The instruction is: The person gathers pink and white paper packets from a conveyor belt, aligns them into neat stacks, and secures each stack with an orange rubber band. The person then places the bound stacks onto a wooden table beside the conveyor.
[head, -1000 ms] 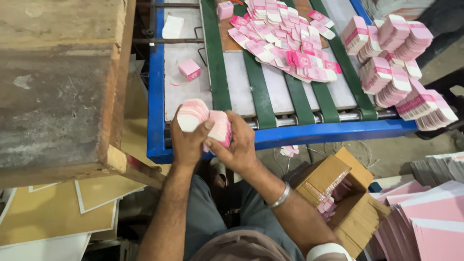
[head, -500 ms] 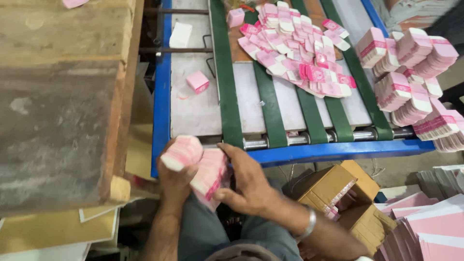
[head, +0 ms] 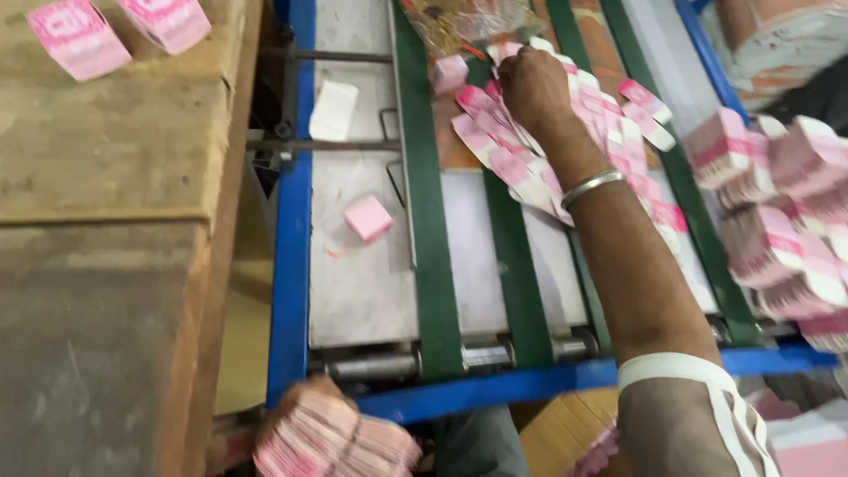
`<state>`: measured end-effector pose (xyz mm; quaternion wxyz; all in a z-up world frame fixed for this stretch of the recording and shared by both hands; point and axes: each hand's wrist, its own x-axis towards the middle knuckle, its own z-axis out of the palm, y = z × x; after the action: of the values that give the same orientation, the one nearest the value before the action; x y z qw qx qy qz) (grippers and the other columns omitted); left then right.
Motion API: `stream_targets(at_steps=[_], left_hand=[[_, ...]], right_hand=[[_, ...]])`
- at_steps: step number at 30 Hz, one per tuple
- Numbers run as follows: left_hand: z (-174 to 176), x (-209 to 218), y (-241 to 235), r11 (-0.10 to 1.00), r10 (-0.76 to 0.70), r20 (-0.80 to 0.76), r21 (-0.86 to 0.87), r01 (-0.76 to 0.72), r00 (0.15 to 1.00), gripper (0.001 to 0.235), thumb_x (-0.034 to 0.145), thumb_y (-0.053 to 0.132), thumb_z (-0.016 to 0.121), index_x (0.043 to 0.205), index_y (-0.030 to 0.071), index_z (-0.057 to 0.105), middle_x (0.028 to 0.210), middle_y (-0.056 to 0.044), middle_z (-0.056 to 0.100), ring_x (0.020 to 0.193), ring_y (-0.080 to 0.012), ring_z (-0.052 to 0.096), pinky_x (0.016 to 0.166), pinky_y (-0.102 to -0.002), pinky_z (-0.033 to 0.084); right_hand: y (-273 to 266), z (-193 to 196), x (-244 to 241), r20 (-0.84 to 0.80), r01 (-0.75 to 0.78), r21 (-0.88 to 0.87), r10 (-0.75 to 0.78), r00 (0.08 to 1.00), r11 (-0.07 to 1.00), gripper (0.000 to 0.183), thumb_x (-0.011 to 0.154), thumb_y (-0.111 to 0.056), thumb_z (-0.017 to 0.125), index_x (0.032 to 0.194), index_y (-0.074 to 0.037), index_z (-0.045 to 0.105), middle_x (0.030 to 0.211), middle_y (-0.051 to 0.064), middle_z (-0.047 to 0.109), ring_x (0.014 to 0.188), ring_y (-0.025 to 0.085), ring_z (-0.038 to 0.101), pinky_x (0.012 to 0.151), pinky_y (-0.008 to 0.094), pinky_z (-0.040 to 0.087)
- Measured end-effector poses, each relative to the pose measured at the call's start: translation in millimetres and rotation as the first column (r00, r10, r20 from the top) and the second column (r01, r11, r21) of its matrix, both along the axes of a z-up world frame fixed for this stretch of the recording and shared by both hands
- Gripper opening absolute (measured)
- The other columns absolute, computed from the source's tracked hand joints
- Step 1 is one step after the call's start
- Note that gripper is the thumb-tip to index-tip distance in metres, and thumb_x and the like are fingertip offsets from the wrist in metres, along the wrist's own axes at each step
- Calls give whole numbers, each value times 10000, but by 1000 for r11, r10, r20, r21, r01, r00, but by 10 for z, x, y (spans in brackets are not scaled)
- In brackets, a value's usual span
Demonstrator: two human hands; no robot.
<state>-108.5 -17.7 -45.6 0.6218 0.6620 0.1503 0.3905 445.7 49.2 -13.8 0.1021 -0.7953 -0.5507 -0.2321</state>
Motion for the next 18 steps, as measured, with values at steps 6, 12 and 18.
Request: stream_targets(at_steps=[6, 12, 18], left_hand=[[-73, 80, 277, 992, -19, -32, -123, 15, 999, 510, 794, 236, 748, 1209, -3, 572, 965, -66, 712, 862, -175, 702, 789, -322, 566], [-207, 145, 230, 956, -97, -32, -281, 85, 995, 636, 780, 278, 783, 1286, -14, 531, 957, -70, 705, 847, -167, 693, 770, -315, 560], [-147, 105, 234, 943, -151, 38, -294, 155, 988, 764, 766, 320, 819, 1364, -25, 490, 948, -75, 698, 832, -159, 683, 751, -307, 553]], right_hand=[[605, -157, 462, 127, 104, -203, -79, 989, 974, 150, 894, -177, 665, 867, -119, 800, 895, 188, 723, 840, 395, 702, 680, 486, 553], [653, -282, 500, 64, 25, -142, -16, 998, 990, 168, 960, -225, 679, 923, -125, 808, 897, 180, 720, 823, 391, 694, 686, 496, 537], [725, -258, 494, 251, -44, -104, 69, 966, 994, 222, 856, -314, 732, 843, -98, 779, 842, 176, 717, 759, 362, 700, 653, 463, 546]])
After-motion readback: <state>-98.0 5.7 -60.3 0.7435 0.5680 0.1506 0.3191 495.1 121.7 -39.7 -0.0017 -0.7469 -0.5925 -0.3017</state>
